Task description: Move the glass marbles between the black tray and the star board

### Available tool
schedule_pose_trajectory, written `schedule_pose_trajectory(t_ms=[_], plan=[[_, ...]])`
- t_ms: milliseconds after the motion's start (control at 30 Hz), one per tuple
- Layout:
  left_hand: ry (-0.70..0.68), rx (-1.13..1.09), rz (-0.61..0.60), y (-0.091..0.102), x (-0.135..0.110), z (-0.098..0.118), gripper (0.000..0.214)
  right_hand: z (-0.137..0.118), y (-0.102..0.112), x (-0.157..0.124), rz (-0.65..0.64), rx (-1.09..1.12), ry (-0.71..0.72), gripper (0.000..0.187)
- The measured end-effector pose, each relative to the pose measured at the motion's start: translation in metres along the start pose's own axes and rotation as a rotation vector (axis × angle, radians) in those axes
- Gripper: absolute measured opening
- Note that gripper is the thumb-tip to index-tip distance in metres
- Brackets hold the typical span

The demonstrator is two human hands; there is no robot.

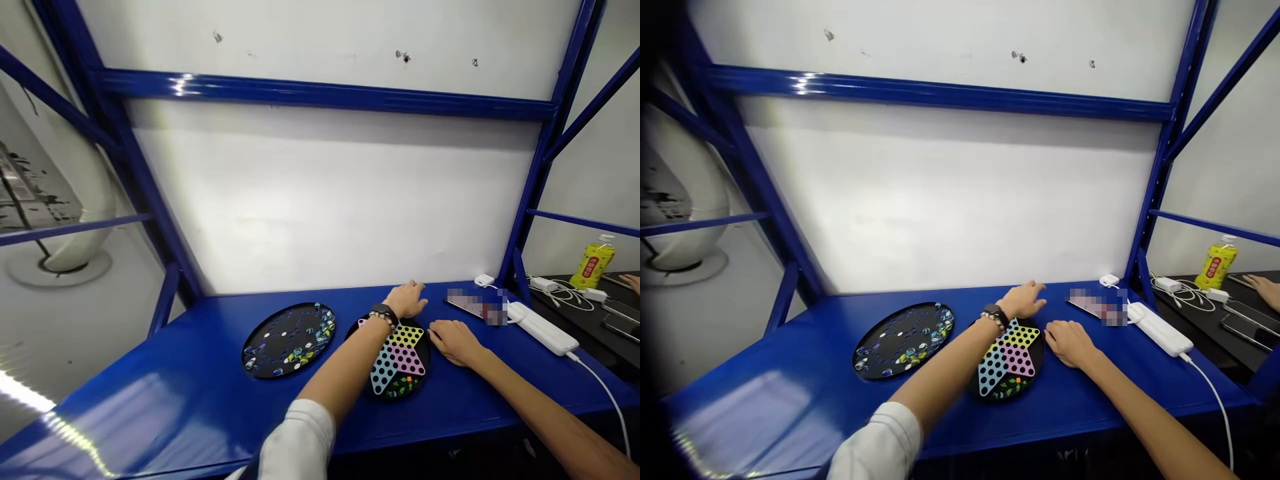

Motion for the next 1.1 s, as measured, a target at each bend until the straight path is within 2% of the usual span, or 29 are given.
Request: schedule_pose_trajectory(t_ms=[33, 100, 167, 233, 300, 367, 467, 567, 600, 633, 700, 800, 867, 967, 1033, 1100], plan=[[0.032, 0.007, -0.030, -0.014, 0.015, 0.005, 0.049, 0.000, -0.001, 0.000, -0.009, -0.002, -0.011, 0.036], [0.100, 0.013, -0.056, -0.035, 0.030, 0.002, 0.044, -0.002, -0.002, 0.000, -0.022, -0.009, -0.016, 0.040], [0.151, -0.004, -0.063, -0.048, 0.030, -0.010, 0.036, -0.004, -0.003, -0.001, -0.025, -0.008, -0.012, 0.042], [0.159, -0.048, -0.067, -0.050, 0.023, -0.024, 0.030, -0.002, -0.003, 0.000, -0.017, 0.018, -0.012, 0.043], [0.127, -0.112, -0.057, -0.042, 0.012, -0.037, 0.024, 0.004, -0.002, 0.004, -0.002, 0.092, -0.037, 0.045], [0.084, -0.171, 0.002, -0.023, -0.005, -0.053, 0.024, 0.011, 0.002, 0.012, 0.027, 0.208, -0.082, 0.050], [0.066, -0.226, 0.150, 0.015, -0.055, -0.091, 0.029, 0.000, 0.018, 0.032, 0.102, 0.387, -0.100, 0.054], [0.131, -0.265, 0.261, 0.039, -0.122, -0.145, 0.032, -0.053, 0.035, 0.059, 0.107, 0.512, -0.011, 0.053], [0.178, -0.324, 0.347, 0.045, -0.144, -0.165, 0.031, -0.078, 0.039, 0.068, 0.076, 0.549, 0.028, 0.054], [0.231, -0.361, 0.415, 0.048, -0.165, -0.183, 0.031, -0.106, 0.042, 0.077, 0.035, 0.573, 0.059, 0.056], [0.283, -0.422, 0.429, 0.042, -0.192, -0.207, 0.031, -0.161, 0.047, 0.093, -0.009, 0.590, 0.110, 0.058], [0.276, -0.516, 0.399, 0.031, -0.207, -0.218, 0.030, -0.227, 0.048, 0.109, -0.042, 0.532, 0.112, 0.053], [0.286, -0.561, 0.417, 0.031, -0.210, -0.222, 0.030, -0.256, 0.043, 0.116, -0.057, 0.478, 0.105, 0.049], [0.326, -0.549, 0.553, 0.047, -0.219, -0.230, 0.033, -0.287, 0.026, 0.117, -0.096, 0.374, 0.147, 0.049], [0.360, -0.519, 0.663, 0.059, -0.228, -0.236, 0.037, -0.300, 0.015, 0.114, -0.102, 0.281, 0.206, 0.043], [0.384, -0.492, 0.718, 0.067, -0.234, -0.238, 0.040, -0.309, 0.009, 0.107, -0.080, 0.200, 0.286, 0.033]])
Point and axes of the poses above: each hand's wrist, its own x-axis towards the middle knuckle, its own y-axis out of the back of the hand, z = x × y, the point moved 8 cm from there along x, towards the middle knuckle, and after that the axes turned 10 degrees about -y, right-handed, at the moved point
